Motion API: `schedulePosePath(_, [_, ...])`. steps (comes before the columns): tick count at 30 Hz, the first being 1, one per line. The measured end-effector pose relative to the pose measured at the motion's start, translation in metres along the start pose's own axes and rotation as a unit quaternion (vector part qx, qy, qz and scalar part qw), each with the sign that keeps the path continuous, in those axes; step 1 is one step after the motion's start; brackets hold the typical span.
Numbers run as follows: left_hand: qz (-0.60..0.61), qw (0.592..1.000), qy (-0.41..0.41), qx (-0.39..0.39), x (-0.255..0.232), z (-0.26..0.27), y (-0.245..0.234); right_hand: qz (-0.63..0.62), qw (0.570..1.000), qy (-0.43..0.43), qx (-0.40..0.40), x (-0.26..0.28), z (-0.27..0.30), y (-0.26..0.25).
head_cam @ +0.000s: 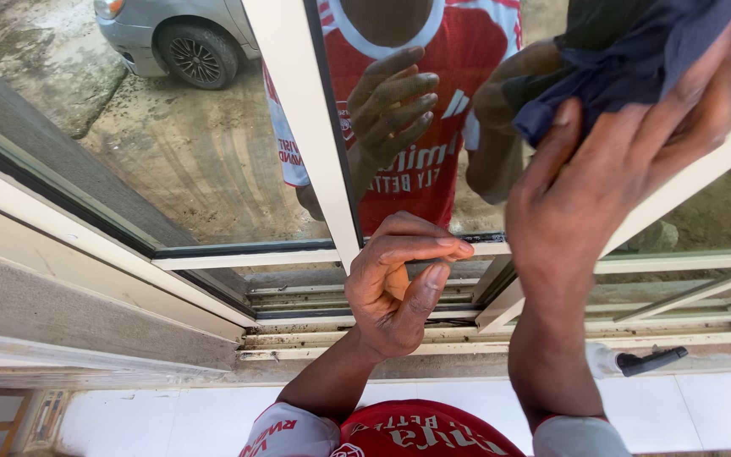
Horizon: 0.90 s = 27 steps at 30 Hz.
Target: The person cleans glass window panes by hand using a dark cloth, wiping various sections of the glass and corners of the white frame.
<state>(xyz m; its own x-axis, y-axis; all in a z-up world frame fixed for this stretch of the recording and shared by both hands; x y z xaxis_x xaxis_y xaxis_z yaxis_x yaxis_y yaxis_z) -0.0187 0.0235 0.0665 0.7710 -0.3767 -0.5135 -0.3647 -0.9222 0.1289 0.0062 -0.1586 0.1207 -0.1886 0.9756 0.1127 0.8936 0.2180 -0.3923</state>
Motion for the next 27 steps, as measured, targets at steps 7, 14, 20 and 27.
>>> schedulePosePath(7, [0.030, 0.999, -0.024, -0.004, 0.001, 0.007, -0.011, -0.031, 0.995, 0.090, 0.042, 0.021, 0.030, 0.012])
schedulePosePath(14, [0.056, 0.998, -0.019, -0.030, -0.005, 0.018, -0.022, -0.032, 0.998, 0.038, -0.045, 0.038, -0.019, 0.023])
schedulePosePath(20, [0.042, 0.998, -0.020, -0.034, -0.008, 0.025, -0.024, -0.124, 0.987, -0.103, 0.015, 0.082, 0.041, 0.041])
schedulePosePath(27, [0.024, 0.996, -0.008, -0.082, -0.015, 0.034, -0.046, -0.114, 0.989, 0.018, -0.095, 0.020, 0.026, 0.026])
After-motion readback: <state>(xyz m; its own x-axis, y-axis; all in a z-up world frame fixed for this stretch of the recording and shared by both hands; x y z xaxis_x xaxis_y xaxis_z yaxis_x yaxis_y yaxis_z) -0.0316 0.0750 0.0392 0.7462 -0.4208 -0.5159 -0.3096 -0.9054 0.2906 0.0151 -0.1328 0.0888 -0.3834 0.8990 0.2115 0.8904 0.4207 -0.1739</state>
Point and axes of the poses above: each hand's wrist, its own z-axis away from the middle knuckle, its own y-axis out of the palm, x = y × z, the point moved 7 cm from there along -z, towards the middle knuckle, and after that the axes turned 2 degrees about x, right-handed, at the moved point
